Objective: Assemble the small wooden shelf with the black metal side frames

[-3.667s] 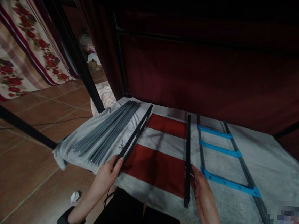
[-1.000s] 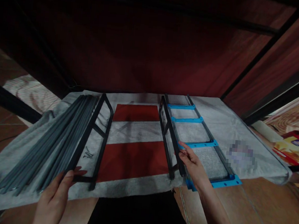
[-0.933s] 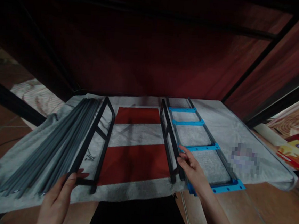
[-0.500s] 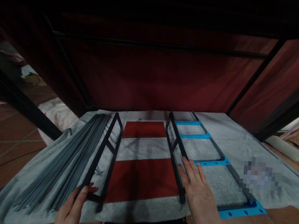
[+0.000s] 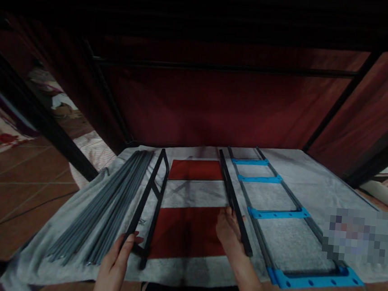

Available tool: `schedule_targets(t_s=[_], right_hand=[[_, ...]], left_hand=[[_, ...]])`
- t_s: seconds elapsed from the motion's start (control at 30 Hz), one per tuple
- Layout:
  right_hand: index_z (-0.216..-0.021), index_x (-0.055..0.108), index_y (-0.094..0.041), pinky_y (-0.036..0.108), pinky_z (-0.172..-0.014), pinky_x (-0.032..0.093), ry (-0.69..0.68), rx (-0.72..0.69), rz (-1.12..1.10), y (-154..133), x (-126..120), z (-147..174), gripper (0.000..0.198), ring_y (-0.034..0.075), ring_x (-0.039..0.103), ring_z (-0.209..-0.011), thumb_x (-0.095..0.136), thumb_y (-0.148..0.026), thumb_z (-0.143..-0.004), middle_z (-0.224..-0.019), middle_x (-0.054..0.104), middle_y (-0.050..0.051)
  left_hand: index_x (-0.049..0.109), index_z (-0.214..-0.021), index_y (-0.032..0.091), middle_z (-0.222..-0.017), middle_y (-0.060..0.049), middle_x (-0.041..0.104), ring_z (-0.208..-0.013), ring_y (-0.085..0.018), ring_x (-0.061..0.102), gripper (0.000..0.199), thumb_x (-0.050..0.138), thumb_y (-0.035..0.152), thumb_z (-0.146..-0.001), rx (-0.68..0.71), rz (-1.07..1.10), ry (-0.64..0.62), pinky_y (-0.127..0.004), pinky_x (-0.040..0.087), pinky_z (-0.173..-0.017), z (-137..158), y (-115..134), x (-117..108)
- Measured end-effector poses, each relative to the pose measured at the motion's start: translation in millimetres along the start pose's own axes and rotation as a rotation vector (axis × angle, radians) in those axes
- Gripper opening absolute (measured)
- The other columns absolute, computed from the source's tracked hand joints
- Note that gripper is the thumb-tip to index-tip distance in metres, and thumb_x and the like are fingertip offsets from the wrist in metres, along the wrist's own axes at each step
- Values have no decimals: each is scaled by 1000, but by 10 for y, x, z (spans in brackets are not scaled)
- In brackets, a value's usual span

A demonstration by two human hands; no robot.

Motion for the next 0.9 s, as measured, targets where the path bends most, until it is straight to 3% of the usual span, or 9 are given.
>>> schedule_targets(t_s=[0.1, 0.2, 0.33, 0.47, 0.7, 0.9], right_hand=[[-125, 66, -15, 49, -98, 47, -32, 85, 58, 68, 42, -153, 43, 34, 62, -117, 36, -15, -94, -123, 67, 21], [-121, 67, -14, 38, -95, 47, -148, 70, 16, -126, 199, -339, 43, 28, 66, -110, 32, -15, -97, -118, 69, 19], [-126, 64, -10, 37, -100, 43, -218, 14, -12, -356, 346, -507, 40, 28, 59, -122, 38, -18, -96, -135, 60, 21], [-124, 64, -9, 38, -104, 39, -319, -47, -30, -329, 395, -551, 40, 28, 56, -125, 41, -27, -97, -140, 55, 22], [-119, 67, -17, 45, -103, 39, -468, -84, -63, -223, 302, -638, 43, 30, 51, -129, 45, -43, -93, -136, 57, 17], [-109, 65, -18, 38, -94, 41, -436, -42, -156, -237, 43, -660, 33, 27, 55, -119, 56, -40, -86, -128, 58, 13]], left_hand=[[70, -92, 19, -100, -12, 74, -100, -31, 68, 62, 47, 75, -80, 2, 2, -2, -46, 51, -94, 20, 23, -2], [69, -92, 20, -99, -12, 74, -99, -31, 68, 60, 47, 75, -80, -2, 22, 4, -46, 50, -96, 31, 3, -3], [69, -94, 19, -103, -13, 74, -105, -32, 66, 57, 50, 71, -81, -24, 52, 26, -46, 47, -100, 49, -28, 3], [68, -94, 20, -102, -11, 74, -104, -30, 66, 51, 47, 66, -87, -15, 74, 8, -44, 47, -98, 78, -11, 36], [68, -95, 21, -102, -10, 73, -102, -29, 66, 47, 47, 62, -90, -1, 63, 29, -40, 48, -92, 110, 10, 48], [67, -93, 20, -95, -9, 73, -96, -27, 66, 46, 47, 61, -90, -17, 82, 13, -38, 49, -87, 127, 85, 43]])
Point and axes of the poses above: each hand's wrist, its own z-axis away from the middle knuckle, its own x-axis out of the palm, y = z × x, the point moved 7 cm from there along -z, towards the middle knuckle
